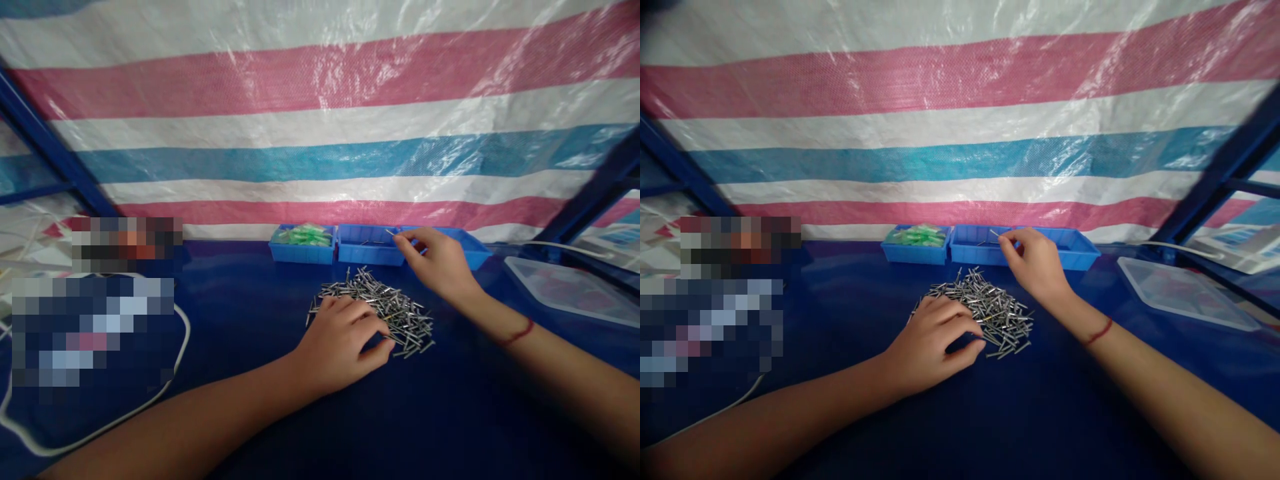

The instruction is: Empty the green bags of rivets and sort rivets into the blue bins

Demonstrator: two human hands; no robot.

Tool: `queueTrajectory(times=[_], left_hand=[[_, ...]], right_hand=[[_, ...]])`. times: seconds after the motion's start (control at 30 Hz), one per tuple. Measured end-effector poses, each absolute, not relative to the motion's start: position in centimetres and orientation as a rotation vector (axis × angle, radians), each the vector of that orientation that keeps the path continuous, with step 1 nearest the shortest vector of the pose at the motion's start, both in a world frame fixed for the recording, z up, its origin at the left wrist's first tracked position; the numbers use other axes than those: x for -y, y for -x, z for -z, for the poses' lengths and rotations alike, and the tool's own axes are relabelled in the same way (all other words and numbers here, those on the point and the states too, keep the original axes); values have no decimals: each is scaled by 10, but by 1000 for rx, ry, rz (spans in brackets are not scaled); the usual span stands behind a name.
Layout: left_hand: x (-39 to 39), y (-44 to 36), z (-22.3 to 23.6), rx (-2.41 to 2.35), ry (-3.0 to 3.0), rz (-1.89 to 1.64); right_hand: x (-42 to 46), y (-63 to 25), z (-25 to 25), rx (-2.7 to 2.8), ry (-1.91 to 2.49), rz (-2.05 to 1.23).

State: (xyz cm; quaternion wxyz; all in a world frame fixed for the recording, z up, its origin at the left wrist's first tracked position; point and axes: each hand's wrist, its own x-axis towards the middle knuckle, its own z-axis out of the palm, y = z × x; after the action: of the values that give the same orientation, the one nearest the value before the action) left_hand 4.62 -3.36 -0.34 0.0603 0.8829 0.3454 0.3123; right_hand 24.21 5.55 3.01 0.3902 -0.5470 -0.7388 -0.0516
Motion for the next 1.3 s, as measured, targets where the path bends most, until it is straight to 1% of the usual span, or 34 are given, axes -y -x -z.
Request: queueTrajectory(times=[0.1, 0.2, 0.4, 0.53, 0.7, 0.8, 0.9, 1.07, 1.3], left_hand=[[33, -46, 6, -1063, -2704, -867], [32, -45, 9, -1039, -2733, -832], [30, -46, 13, -972, -2787, -811], [31, -49, 9, -1027, -2748, -758], [29, -48, 2, -1165, -2465, -921], [25, -46, 0, -1182, -2274, -1051], [23, -45, -1, -1179, -2171, -1104], [25, -46, -3, -1076, -2184, -1119], [26, -45, -2, -956, -2287, -1114]], right_hand=[[-72, -241, -28, 1918, 1407, 173], [-63, -239, -24, 1952, 1402, 141], [-8, -240, -18, 2006, 1314, -159], [13, -240, -16, 1987, 1271, -348], [21, -241, -14, 1934, 1244, -505], [24, -239, -11, 1957, 1195, -583], [27, -234, -10, 1963, 1145, -690], [34, -227, -11, 1825, 1098, -851], [36, -226, -11, 1806, 1072, -859]])
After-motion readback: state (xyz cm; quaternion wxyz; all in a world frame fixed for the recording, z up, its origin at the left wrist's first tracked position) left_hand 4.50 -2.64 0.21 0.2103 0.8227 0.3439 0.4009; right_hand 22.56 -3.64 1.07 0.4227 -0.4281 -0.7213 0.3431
